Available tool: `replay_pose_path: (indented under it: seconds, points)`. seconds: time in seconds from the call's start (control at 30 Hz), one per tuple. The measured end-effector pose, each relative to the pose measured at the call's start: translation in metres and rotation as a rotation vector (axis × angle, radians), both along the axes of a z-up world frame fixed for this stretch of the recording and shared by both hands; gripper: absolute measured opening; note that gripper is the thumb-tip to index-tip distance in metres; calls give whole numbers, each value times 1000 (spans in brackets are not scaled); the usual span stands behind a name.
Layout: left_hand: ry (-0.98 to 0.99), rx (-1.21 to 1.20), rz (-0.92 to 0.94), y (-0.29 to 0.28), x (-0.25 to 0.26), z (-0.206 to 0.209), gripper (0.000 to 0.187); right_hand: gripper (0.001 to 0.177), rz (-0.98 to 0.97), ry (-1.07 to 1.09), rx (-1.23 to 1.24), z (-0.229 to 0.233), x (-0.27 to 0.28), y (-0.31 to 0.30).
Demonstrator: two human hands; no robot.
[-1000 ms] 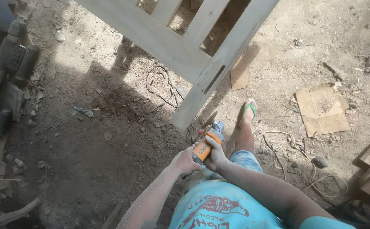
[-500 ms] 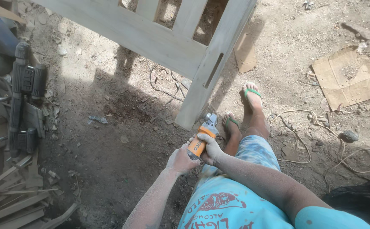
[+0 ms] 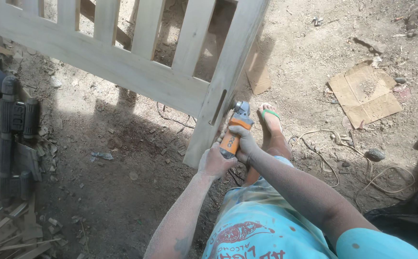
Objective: The person uses an angle grinder with a sanding disc to smooth the surfaces of a wooden headboard frame. They move the tool along the edges and flat surfaces, generating wood dust while sanding different sections of the frame.
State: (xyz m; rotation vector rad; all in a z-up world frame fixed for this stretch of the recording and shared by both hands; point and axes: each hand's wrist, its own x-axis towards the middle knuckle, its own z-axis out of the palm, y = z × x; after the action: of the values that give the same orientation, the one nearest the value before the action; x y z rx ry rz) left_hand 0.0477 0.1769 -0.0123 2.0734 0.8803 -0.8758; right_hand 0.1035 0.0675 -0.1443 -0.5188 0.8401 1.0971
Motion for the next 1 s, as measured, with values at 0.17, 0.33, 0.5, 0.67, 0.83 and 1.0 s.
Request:
replay_pose_path:
  seconds: [0.17,0.33,0.5,0.67,0.83,1.0]
  points:
    - [-71,30,-35,-4,54,-10,64,37,-11,-117,13,0,43,-4]
    - [-31,-5,0,-3,58,-6,61,38,12,-129,44,5,46,-5]
    - [-10,16,-9,-4,4,11,62,40,25,-69,36,8,12,-6]
    - [13,14,36,-3,-59,20,60,40,58,-33,176,10,-36,0]
    - [24,48,27,-4,-117,20,63,37,87,59,127,11,-108,-7]
    - [53,65,1,-3,-151,26,64,34,56,79,162,10,-158,-6]
